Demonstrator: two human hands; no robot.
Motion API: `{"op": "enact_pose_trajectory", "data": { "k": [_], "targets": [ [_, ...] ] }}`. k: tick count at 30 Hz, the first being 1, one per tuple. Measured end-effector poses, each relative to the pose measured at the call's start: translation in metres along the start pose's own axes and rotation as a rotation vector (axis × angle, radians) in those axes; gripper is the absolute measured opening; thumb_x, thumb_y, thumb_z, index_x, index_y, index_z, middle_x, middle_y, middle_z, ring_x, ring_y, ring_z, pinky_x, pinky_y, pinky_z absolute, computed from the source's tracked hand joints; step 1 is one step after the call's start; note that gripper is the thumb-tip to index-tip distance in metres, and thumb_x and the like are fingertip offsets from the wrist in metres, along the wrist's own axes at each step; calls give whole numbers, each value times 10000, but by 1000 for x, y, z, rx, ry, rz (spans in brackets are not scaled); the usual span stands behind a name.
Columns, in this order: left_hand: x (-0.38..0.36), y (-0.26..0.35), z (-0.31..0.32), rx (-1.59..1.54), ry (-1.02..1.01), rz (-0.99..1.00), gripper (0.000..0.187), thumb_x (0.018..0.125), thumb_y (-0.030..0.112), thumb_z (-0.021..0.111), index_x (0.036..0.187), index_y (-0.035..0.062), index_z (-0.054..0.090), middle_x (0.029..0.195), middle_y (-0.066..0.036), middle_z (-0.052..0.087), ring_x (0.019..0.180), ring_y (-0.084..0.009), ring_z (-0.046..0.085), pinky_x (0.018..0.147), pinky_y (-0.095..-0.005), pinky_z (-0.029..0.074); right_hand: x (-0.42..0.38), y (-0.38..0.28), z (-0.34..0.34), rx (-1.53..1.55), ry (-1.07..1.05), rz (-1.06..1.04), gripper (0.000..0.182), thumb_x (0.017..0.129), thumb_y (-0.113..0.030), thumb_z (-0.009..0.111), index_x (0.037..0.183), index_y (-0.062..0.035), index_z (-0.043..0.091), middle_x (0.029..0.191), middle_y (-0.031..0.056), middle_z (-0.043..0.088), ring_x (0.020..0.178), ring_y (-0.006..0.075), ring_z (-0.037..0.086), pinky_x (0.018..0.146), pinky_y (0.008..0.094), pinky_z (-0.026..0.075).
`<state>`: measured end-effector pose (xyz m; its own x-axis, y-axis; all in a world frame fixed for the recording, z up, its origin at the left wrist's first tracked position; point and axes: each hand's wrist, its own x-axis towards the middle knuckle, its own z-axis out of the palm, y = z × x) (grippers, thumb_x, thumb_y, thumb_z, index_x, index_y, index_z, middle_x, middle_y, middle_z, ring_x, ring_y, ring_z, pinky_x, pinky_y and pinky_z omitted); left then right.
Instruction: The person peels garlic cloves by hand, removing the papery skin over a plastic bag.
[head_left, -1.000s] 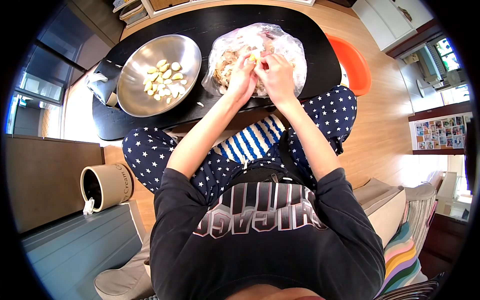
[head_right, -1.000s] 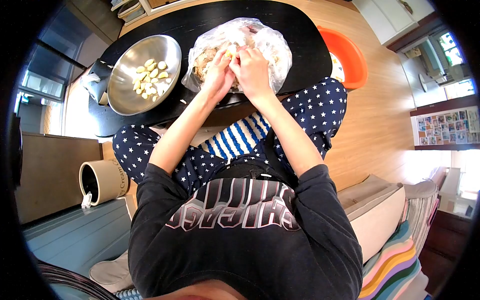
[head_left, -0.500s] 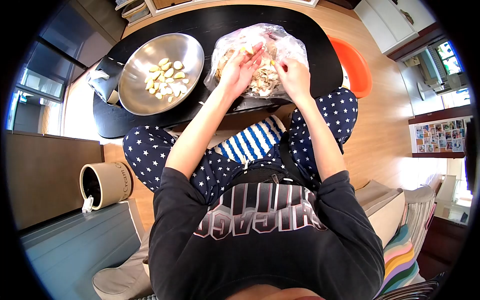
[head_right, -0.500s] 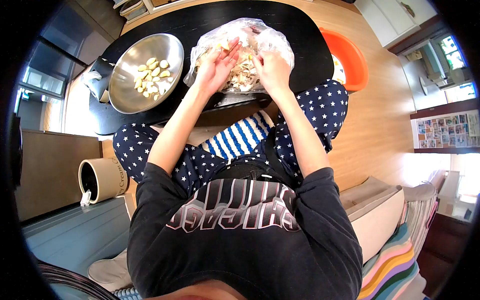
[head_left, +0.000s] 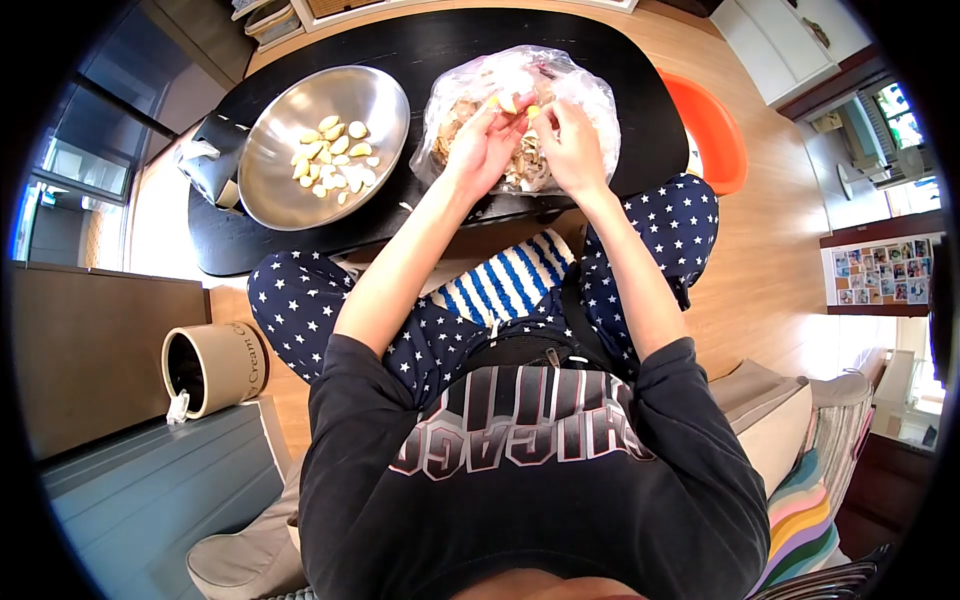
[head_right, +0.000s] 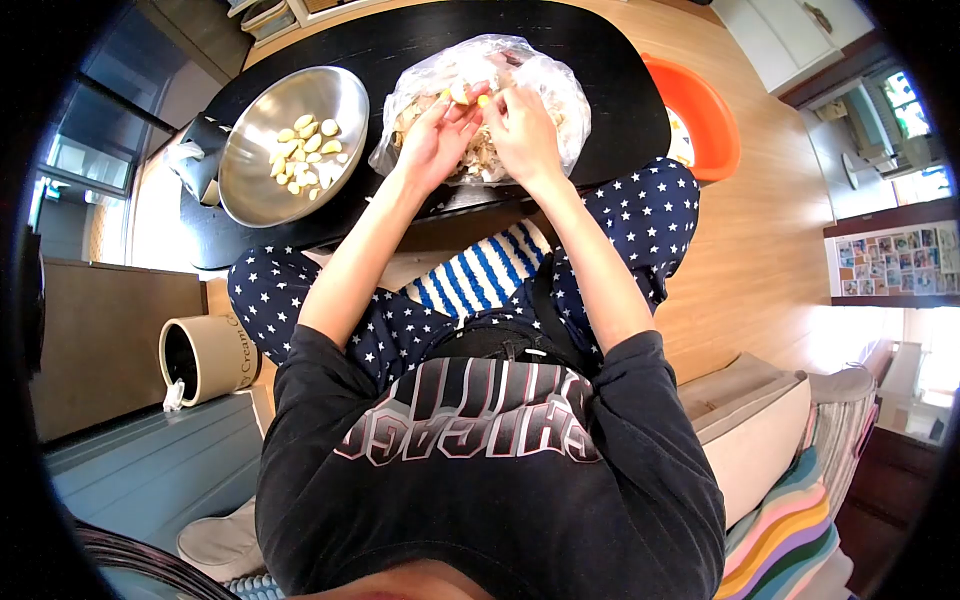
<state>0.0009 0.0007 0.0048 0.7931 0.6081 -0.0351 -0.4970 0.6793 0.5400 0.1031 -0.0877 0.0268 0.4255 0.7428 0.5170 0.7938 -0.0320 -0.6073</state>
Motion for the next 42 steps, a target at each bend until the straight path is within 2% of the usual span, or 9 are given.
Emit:
{"op": "enact_pose_trajectory", "data": {
  "k": [1, 3, 10, 12, 17, 25, 31, 36, 42],
  "targets": [
    [1, -1, -1, -12, -3, 2, 343, 957, 153, 303, 1233, -10, 425, 1218, -157, 517, 1143, -218, 471, 971, -328, 361, 1, -1, 1, 0, 0, 0, 137, 813, -132, 560, 791, 3, 561, 756, 118, 570, 735, 260, 554, 683, 358, 436],
    [2, -2, -2, -26, -5, 8, 340, 956, 152, 302, 1222, -18, 428, 1219, -174, 513, 1142, -224, 473, 974, -337, 361, 3, -2, 2, 62, 143, -239, 123, 795, -121, 612, 835, -5, 600, 766, 98, 589, 714, 230, 559, 682, 311, 451],
    [6, -10, -9, -14, -11, 60, 278, 942, 117, 378, 1185, -7, 428, 1168, -154, 519, 1089, -234, 506, 953, -373, 405, 2, -5, 3, -54, 135, -313, 116, 748, -46, 647, 860, -16, 639, 849, 101, 628, 773, 238, 586, 670, 310, 477],
    [5, -11, -8, -8, -10, 65, 255, 939, 103, 387, 1168, 0, 434, 1157, -148, 520, 1068, -227, 517, 934, -370, 421, 1, -9, 4, -111, 130, -336, 105, 735, -71, 642, 821, -16, 618, 868, 94, 615, 847, 264, 562, 741, 345, 472],
    [-3, -13, -2, 97, 84, 142, 175, 924, 47, 405, 1094, 19, 436, 1054, -110, 528, 970, -200, 536, 875, -339, 451, 0, -18, 2, -151, 160, -382, 122, 689, -4, 661, 803, -7, 614, 844, 102, 621, 785, 258, 576, 687, 331, 483],
    [-4, -17, -3, 116, 74, 159, 181, 910, 12, 409, 1086, 38, 435, 1050, -109, 526, 962, -192, 527, 858, -332, 456, -2, -20, 6, -221, 169, -372, 119, 658, -10, 653, 740, -15, 568, 775, 94, 583, 773, 266, 544, 674, 348, 465],
    [-9, -15, 3, 127, 64, 113, 208, 914, 25, 408, 1120, 37, 431, 1044, -117, 529, 977, -196, 526, 876, -334, 447, -2, -12, 4, -187, 177, -306, 101, 669, -27, 650, 727, -12, 569, 720, 98, 571, 707, 248, 559, 638, 337, 467],
    [-4, -16, -3, 24, 0, 37, 238, 926, 66, 404, 1159, 18, 416, 1081, -126, 527, 1029, -211, 515, 932, -363, 413, 1, -4, 0, 181, 111, -30, 74, 746, -42, 633, 794, 6, 604, 717, 80, 602, 625, 143, 597, 587, 241, 469],
    [-11, -9, 10, -140, 8, -74, 288, 952, 152, 324, 1155, -25, 423, 1265, -171, 451, 1185, -263, 426, 1019, -424, 331, -2, 4, 0, 365, 199, 98, 85, 781, -49, 622, 828, 20, 603, 743, 79, 620, 626, 103, 576, 584, 227, 457]
  ]
}}
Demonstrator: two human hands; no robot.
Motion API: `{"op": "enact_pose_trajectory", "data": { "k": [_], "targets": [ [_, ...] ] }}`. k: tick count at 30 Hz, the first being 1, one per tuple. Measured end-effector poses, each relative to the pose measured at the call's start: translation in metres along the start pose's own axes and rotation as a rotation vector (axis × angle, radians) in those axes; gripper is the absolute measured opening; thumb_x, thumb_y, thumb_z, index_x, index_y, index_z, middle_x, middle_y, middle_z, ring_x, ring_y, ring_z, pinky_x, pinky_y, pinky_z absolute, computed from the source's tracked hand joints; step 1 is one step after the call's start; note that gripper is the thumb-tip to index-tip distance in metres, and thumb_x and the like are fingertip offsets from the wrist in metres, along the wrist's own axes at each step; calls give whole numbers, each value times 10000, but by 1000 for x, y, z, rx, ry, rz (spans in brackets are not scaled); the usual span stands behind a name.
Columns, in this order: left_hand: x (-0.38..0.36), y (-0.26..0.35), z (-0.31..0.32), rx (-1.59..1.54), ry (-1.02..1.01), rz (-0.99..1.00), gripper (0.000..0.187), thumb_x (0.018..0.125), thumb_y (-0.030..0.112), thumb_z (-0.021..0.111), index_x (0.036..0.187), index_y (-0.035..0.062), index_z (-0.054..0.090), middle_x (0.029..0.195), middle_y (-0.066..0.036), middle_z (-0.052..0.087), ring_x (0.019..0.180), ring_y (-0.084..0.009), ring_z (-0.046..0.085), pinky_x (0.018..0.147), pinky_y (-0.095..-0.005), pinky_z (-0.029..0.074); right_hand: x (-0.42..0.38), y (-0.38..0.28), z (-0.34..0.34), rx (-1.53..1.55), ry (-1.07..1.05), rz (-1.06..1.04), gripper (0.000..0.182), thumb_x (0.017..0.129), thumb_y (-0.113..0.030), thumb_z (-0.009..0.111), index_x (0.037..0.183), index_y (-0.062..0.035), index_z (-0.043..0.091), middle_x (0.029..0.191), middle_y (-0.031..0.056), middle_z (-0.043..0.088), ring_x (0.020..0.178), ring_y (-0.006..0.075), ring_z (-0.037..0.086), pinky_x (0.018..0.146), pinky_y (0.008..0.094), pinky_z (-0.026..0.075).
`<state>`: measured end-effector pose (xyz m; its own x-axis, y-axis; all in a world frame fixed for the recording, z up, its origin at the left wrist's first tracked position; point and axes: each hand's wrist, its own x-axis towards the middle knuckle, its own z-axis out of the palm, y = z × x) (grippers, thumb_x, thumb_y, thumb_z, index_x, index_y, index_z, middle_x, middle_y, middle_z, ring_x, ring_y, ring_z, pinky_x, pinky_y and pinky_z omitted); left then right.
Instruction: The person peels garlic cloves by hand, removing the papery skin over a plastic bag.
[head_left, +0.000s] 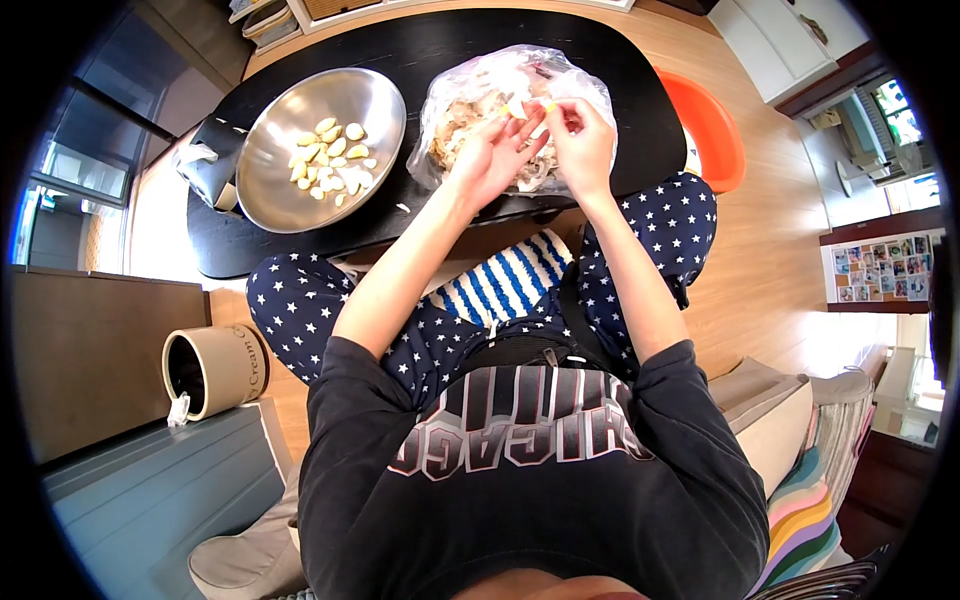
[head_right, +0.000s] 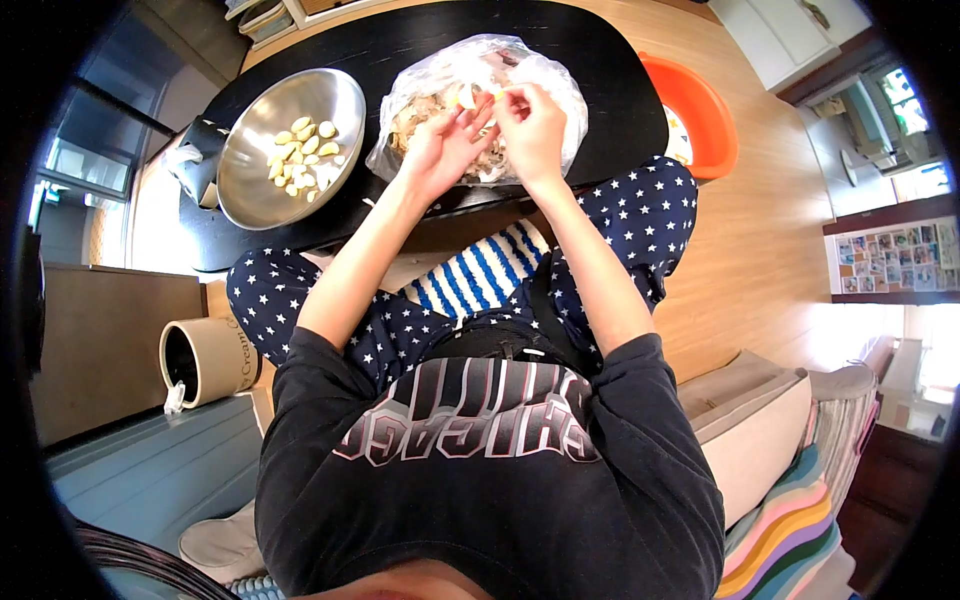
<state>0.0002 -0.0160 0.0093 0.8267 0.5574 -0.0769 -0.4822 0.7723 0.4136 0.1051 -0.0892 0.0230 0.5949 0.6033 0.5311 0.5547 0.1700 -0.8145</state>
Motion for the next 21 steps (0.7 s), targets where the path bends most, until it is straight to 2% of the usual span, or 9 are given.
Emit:
{"op": "enact_pose_trajectory", "data": {
  "k": [2, 4, 7, 9, 13, 16, 18, 20, 21],
  "targets": [
    [5, 4, -7, -202, -128, -98, 320, 955, 163, 285, 1151, -50, 420, 1299, -180, 423, 1220, -273, 392, 1029, -435, 323, 1, 7, -2, 66, 115, 9, 95, 775, -50, 629, 824, 26, 603, 734, 80, 620, 627, 111, 578, 594, 232, 461],
    [6, 7, -9, -255, -101, -116, 324, 953, 154, 268, 1130, -63, 430, 1286, -185, 434, 1211, -274, 402, 1024, -424, 330, 2, 12, -8, -5, 124, -17, 106, 772, -61, 634, 824, 26, 604, 735, 90, 621, 634, 129, 579, 607, 242, 462],
    [16, 7, -32, -414, -188, -186, 309, 951, 155, 288, 1098, -60, 454, 1188, -178, 493, 1119, -259, 464, 955, -388, 381, 3, 14, -15, -116, 71, 6, 122, 762, -85, 644, 808, 19, 601, 730, 98, 617, 642, 149, 587, 618, 252, 462],
    [22, 6, -45, -495, -342, -223, 297, 947, 150, 305, 1079, -57, 473, 1050, -152, 530, 983, -228, 500, 859, -350, 413, 4, 11, -18, -190, -94, 29, 128, 743, -102, 640, 797, 7, 600, 741, 104, 598, 687, 186, 586, 653, 288, 462],
    [21, 9, -37, -352, -287, -179, 251, 948, 142, 309, 1049, -6, 485, 907, -81, 536, 825, -182, 506, 761, -316, 427, 5, 24, -17, -331, -223, -86, 116, 731, -110, 599, 793, -11, 598, 764, 113, 557, 772, 254, 542, 737, 356, 431],
    [-7, 27, 24, 509, 113, 145, 203, 920, 129, 415, 1044, -7, 502, 828, -56, 547, 737, -164, 523, 684, -278, 438, 4, 37, -14, -357, -241, -145, 127, 772, -127, 561, 787, -6, 595, 775, 142, 562, 774, 299, 530, 746, 380, 412],
    [-11, 56, 28, 1311, 3, 463, 219, 902, 172, 477, 1041, 9, 523, 784, -69, 569, 726, -163, 553, 667, -288, 451, 5, 40, -15, -392, -282, -146, 144, 789, -135, 541, 790, -2, 594, 786, 161, 560, 788, 324, 520, 751, 394, 401],
    [-29, 86, 44, 1704, 148, 730, 188, 906, 148, 490, 1063, 67, 555, 822, -63, 604, 717, -131, 560, 664, -253, 453, 6, 42, -18, -428, -326, -145, 163, 806, -143, 521, 793, 3, 593, 798, 181, 559, 802, 349, 511, 756, 408, 391],
    [-34, 103, 43, 1794, 243, 770, 185, 897, 158, 499, 1048, 75, 566, 815, -77, 608, 725, -151, 574, 661, -270, 457, 6, 42, -20, -396, -372, -105, 174, 814, -152, 515, 805, 5, 591, 813, 196, 555, 820, 362, 506, 755, 413, 389]
  ]
}}
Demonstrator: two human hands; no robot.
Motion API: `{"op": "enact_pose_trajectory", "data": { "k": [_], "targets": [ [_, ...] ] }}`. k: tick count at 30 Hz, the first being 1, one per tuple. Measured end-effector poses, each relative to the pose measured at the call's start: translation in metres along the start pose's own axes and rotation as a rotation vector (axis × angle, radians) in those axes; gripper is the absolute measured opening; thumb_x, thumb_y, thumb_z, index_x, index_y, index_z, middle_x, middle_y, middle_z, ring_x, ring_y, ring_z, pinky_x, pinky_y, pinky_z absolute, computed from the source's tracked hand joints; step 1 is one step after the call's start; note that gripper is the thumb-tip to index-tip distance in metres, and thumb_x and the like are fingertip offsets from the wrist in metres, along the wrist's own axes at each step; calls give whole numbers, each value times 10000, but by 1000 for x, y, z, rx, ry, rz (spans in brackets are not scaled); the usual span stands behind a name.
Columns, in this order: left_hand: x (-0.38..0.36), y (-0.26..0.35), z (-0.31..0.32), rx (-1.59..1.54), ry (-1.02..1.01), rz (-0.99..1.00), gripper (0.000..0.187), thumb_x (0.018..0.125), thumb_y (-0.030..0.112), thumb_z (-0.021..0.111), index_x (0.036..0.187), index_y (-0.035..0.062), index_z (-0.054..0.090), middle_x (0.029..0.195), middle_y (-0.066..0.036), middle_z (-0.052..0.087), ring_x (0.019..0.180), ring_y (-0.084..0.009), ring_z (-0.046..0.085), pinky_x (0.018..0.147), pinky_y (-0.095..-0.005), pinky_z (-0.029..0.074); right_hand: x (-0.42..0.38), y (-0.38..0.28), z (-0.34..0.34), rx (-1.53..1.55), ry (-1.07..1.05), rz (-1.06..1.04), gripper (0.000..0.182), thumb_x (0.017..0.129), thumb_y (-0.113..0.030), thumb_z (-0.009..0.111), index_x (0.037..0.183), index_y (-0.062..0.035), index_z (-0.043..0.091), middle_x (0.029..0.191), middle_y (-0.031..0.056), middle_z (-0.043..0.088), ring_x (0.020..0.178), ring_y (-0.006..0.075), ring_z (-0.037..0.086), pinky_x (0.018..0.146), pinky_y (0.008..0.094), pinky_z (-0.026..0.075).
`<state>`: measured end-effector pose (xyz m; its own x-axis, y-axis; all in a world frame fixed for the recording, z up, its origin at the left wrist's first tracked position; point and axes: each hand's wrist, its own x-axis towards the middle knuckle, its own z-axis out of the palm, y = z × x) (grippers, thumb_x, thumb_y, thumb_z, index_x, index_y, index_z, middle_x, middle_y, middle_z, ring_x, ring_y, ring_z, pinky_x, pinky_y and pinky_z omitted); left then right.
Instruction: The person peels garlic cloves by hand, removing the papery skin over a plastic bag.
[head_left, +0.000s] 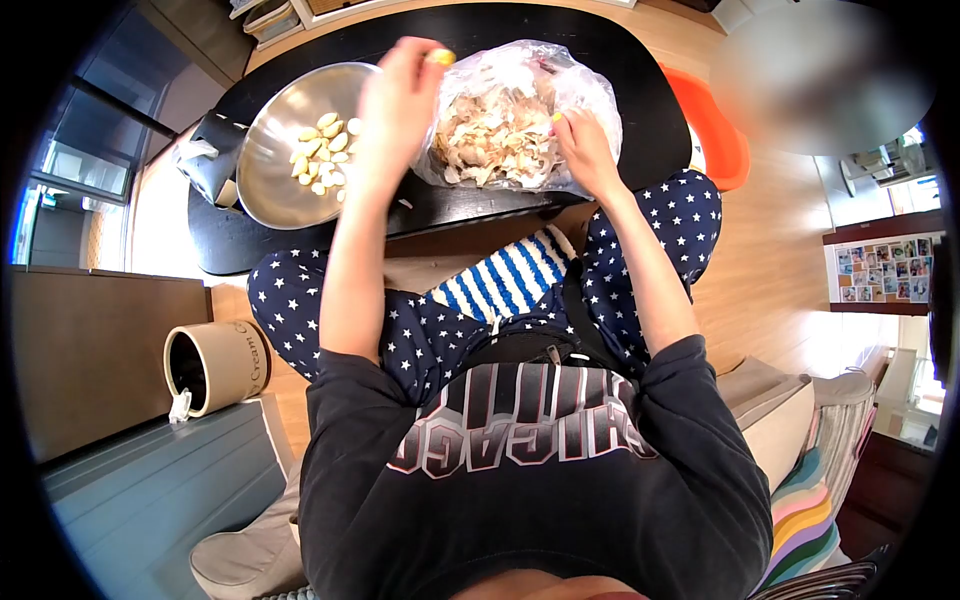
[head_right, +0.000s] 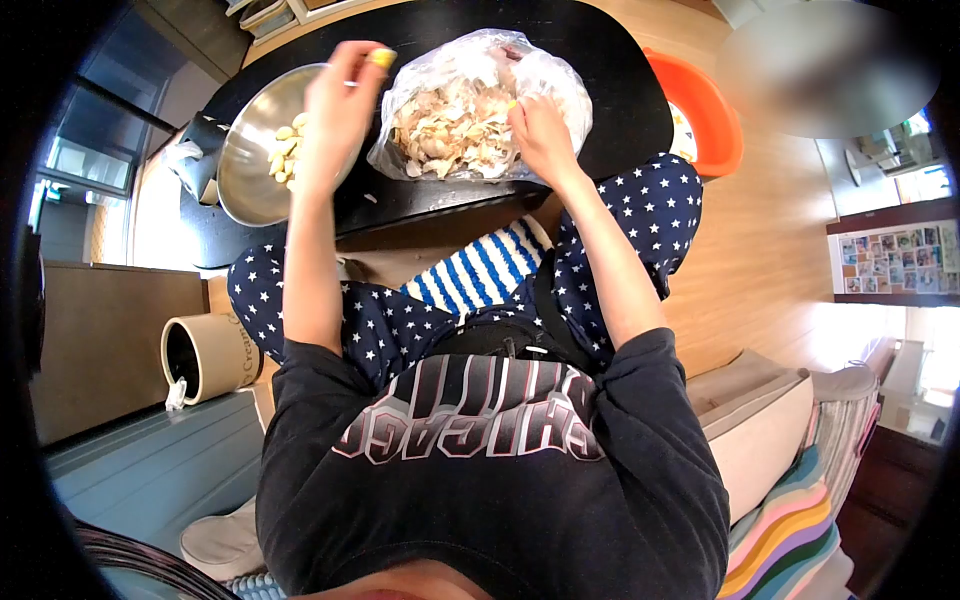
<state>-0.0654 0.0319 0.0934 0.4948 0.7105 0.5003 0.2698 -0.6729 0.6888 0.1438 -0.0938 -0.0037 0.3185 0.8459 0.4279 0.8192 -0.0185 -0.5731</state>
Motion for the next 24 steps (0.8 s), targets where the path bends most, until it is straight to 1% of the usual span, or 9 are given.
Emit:
{"op": "enact_pose_trajectory", "data": {
  "k": [3, 5, 7, 10, 13, 18, 19, 21, 24],
  "targets": [
    [5, -26, -41, 367, 102, -60, 180, 832, 173, 538, 971, 73, 593, 865, -135, 596, 807, -307, 591, 736, -374, 466, 0, -6, -1, 37, -108, 48, 148, 800, -143, 541, 815, -9, 602, 813, 186, 566, 859, 357, 503, 770, 402, 393],
    [2, -56, -55, 513, 72, -155, 192, 819, 161, 540, 981, 80, 602, 908, -146, 591, 850, -312, 589, 762, -385, 463, 0, -10, 4, -27, 120, -140, 116, 788, -119, 552, 781, -14, 601, 797, 120, 568, 864, 283, 510, 783, 363, 398],
    [0, -88, -62, 652, 42, -248, 207, 807, 149, 541, 991, 87, 612, 950, -157, 586, 893, -318, 586, 788, -395, 461, -1, -12, 4, -33, 95, -164, 105, 756, -105, 585, 800, -15, 618, 804, 105, 575, 865, 276, 515, 792, 366, 408],
    [0, -100, -68, 619, -1, -300, 277, 783, 111, 565, 1054, 97, 619, 1024, -195, 566, 979, -324, 560, 853, -391, 444, -3, -18, 8, -121, -197, -100, 102, 716, -116, 618, 763, -27, 634, 802, 123, 612, 884, 296, 530, 784, 382, 414],
    [0, -81, -64, 594, 148, -146, 265, 772, 115, 589, 1033, 77, 619, 1020, -181, 570, 955, -317, 567, 843, -390, 449, -8, -25, 18, -201, -226, -48, 117, 701, -130, 624, 749, -23, 626, 779, 134, 610, 849, 301, 546, 749, 389, 429],
    [-16, -15, -14, 165, 86, 178, 212, 810, 128, 579, 1002, 47, 616, 920, -132, 605, 860, -239, 605, 758, -322, 478, -8, -19, 29, -116, -285, -96, 115, 691, -97, 598, 745, 4, 583, 741, 171, 593, 732, 343, 567, 691, 412, 442],
    [-27, 2, -1, -66, -30, 13, 192, 798, 106, 574, 971, 41, 623, 890, -133, 615, 814, -247, 611, 736, -320, 482, -7, -17, 29, -110, -292, -103, 112, 686, -75, 603, 762, 3, 574, 751, 173, 596, 710, 350, 570, 668, 410, 447],
    [-37, 13, 16, -123, -290, -16, 201, 770, 102, 588, 944, 6, 619, 859, -151, 614, 780, -249, 617, 718, -325, 485, -4, -28, 21, -61, -308, -68, 134, 687, -49, 621, 813, -9, 597, 760, 160, 604, 698, 309, 593, 654, 367, 462],
    [-48, 0, 44, -180, -314, 44, 260, 738, 78, 615, 977, -20, 590, 811, -165, 602, 753, -253, 607, 703, -323, 483, 5, -24, 18, 121, -201, 17, 183, 736, -46, 652, 917, -35, 634, 735, 99, 623, 674, 162, 602, 631, 265, 468]
  ]
}}
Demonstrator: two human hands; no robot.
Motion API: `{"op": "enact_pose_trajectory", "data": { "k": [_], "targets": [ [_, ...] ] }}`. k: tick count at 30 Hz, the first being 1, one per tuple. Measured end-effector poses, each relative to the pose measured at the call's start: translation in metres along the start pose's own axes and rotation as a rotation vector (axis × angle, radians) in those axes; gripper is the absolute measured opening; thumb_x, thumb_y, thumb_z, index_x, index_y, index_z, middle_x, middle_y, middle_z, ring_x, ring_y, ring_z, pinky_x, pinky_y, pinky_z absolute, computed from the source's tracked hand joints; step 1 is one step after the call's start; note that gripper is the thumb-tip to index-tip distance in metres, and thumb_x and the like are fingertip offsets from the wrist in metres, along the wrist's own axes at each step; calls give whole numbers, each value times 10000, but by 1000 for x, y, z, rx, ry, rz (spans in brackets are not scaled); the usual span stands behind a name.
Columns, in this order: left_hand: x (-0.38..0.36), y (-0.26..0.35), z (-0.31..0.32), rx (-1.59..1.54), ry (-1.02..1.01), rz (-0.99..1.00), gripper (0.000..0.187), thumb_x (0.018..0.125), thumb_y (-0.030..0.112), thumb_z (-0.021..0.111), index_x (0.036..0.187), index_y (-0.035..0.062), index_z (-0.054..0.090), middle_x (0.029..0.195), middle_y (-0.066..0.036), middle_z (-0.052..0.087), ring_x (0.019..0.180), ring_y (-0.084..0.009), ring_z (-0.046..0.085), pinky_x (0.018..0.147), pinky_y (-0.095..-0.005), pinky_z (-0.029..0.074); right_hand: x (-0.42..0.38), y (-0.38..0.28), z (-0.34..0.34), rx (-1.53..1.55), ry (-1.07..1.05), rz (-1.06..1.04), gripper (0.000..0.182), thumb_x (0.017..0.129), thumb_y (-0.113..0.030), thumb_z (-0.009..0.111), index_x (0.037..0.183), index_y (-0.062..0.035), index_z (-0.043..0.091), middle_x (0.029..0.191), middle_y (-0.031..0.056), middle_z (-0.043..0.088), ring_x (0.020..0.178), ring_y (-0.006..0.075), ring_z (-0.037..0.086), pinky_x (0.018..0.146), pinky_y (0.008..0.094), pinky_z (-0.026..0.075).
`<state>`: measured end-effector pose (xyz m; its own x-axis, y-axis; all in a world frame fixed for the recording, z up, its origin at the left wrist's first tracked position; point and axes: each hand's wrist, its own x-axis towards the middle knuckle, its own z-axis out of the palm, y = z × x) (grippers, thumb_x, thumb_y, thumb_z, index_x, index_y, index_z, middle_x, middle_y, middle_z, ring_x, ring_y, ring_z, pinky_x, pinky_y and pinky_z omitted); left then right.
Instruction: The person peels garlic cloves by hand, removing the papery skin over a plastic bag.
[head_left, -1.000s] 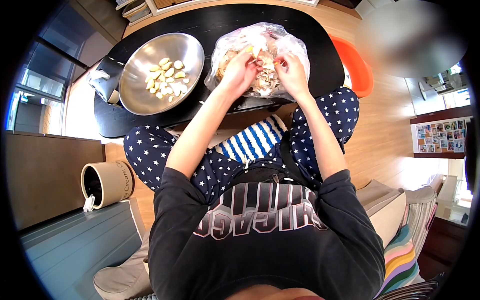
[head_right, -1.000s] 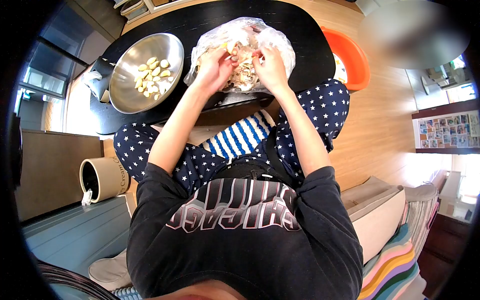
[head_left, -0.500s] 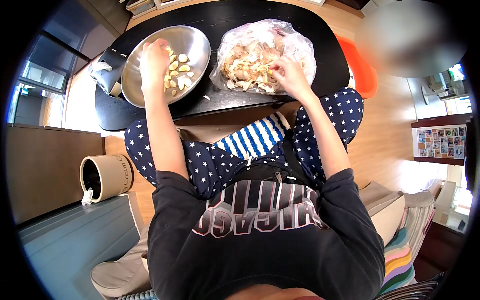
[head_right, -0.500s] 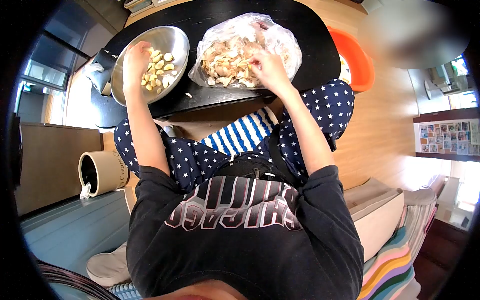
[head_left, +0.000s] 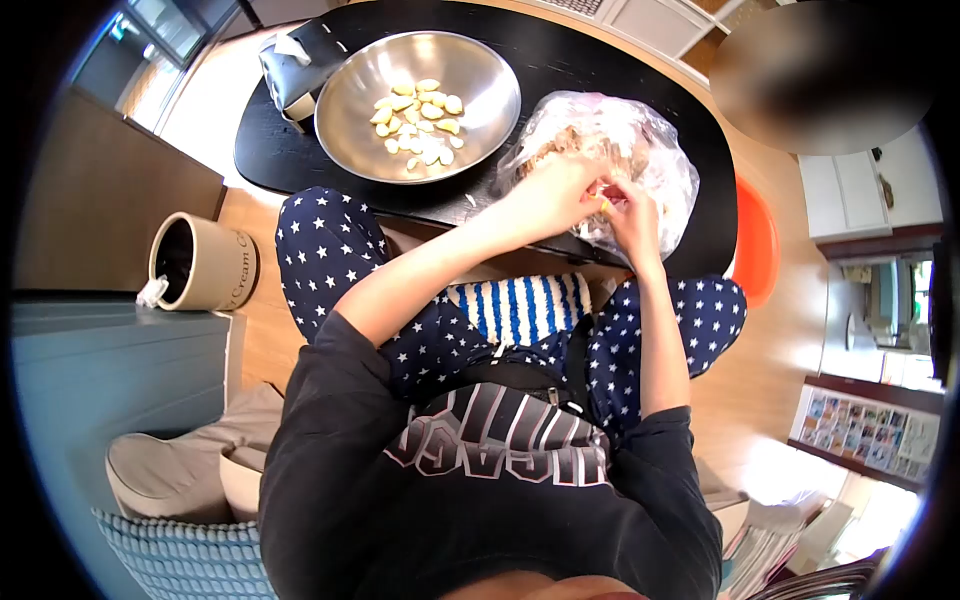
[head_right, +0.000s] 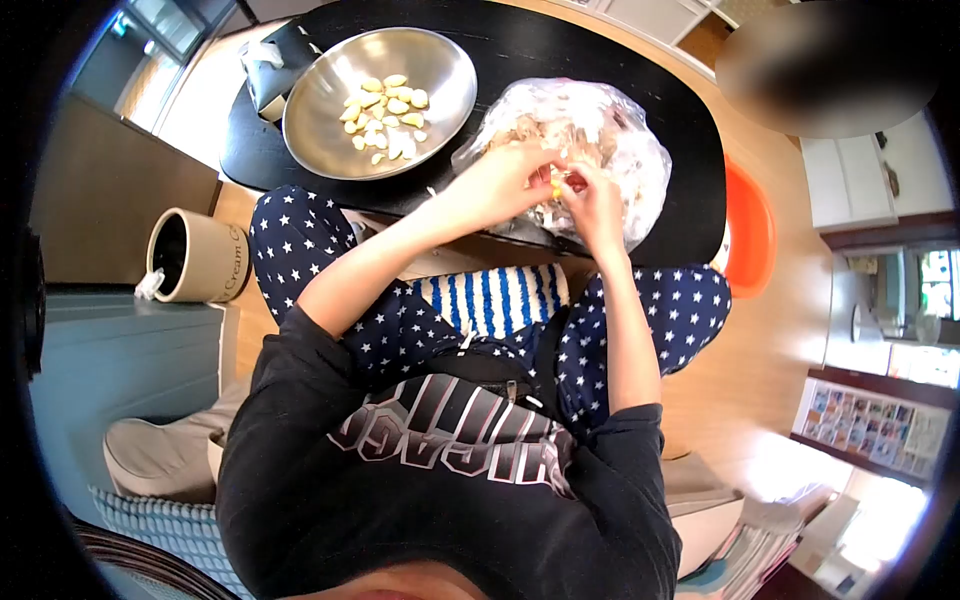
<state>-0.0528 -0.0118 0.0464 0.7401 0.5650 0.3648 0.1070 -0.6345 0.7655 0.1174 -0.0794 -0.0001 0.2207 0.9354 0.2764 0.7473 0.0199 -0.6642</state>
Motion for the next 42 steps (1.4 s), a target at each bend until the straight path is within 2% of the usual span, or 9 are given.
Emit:
{"op": "enact_pose_trajectory", "data": {
  "k": [3, 11, 19, 23, 24, 31, 33, 35, 42],
  "targets": [
    [2, -24, 18, 40, 64, 15, 276, 733, 65, 629, 986, -22, 563, 803, -150, 607, 742, -240, 612, 700, -309, 486, 18, 3, -10, 392, 18, 188, 145, 787, -50, 636, 928, -23, 615, 763, 40, 636, 700, 79, 578, 632, 220, 456],
    [11, -32, 33, -221, 96, -167, 185, 776, 74, 642, 929, -18, 591, 747, -93, 616, 683, -131, 583, 647, -251, 472, 27, 22, -9, 650, 37, 181, 100, 807, -66, 637, 885, -28, 586, 822, 31, 629, 748, 75, 574, 692, 210, 450],
    [22, -36, 46, 1, 190, 2, 106, 813, 41, 553, 900, -13, 581, 826, -160, 608, 768, -298, 608, 692, -333, 467, 15, 14, -13, 472, 155, 105, 61, 801, -53, 636, 821, -22, 587, 755, 27, 617, 670, 60, 551, 620, 205, 439],
    [24, -28, 45, -39, 211, 3, 88, 820, 39, 556, 884, -13, 584, 790, -134, 597, 700, -208, 587, 643, -265, 449, 15, 18, -11, 578, 180, 41, 77, 839, -92, 607, 822, -20, 584, 764, 25, 625, 681, 57, 558, 618, 190, 436],
    [23, -24, 42, -85, 182, -71, 98, 838, 60, 557, 892, -13, 593, 770, -91, 599, 690, -127, 554, 633, -228, 428, 15, 16, -13, 677, 134, 111, 84, 843, -100, 609, 831, -22, 583, 771, 29, 626, 687, 55, 560, 619, 185, 437],
    [24, -45, 49, -554, 117, -313, 158, 879, 111, 547, 923, -31, 601, 789, -14, 596, 741, -53, 517, 659, -206, 416, 16, 12, -9, 1132, 63, 438, 84, 850, -102, 601, 881, -26, 583, 802, 47, 633, 681, 63, 562, 616, 174, 448],
    [26, -45, 49, -534, 138, -306, 132, 856, 97, 559, 897, -21, 604, 765, -40, 601, 690, -82, 537, 623, -224, 425, 16, 11, -8, 1154, 73, 447, 81, 851, -98, 599, 884, -26, 582, 808, 49, 634, 685, 64, 564, 619, 172, 450],
    [27, -39, 45, -12, 283, -3, 103, 820, 82, 571, 846, -13, 600, 718, -86, 593, 620, -134, 550, 575, -250, 430, 16, 14, -6, 1175, 83, 458, 79, 851, -94, 596, 887, -25, 581, 814, 52, 635, 688, 64, 565, 622, 171, 452],
    [31, -54, 26, 98, 319, -70, 98, 787, 81, 580, 818, -10, 597, 695, -132, 587, 602, -219, 569, 570, -303, 439, 18, 22, -15, 1099, 125, 280, 78, 857, -90, 591, 893, -22, 576, 820, 66, 646, 711, 75, 591, 635, 176, 462]
  ]
}}
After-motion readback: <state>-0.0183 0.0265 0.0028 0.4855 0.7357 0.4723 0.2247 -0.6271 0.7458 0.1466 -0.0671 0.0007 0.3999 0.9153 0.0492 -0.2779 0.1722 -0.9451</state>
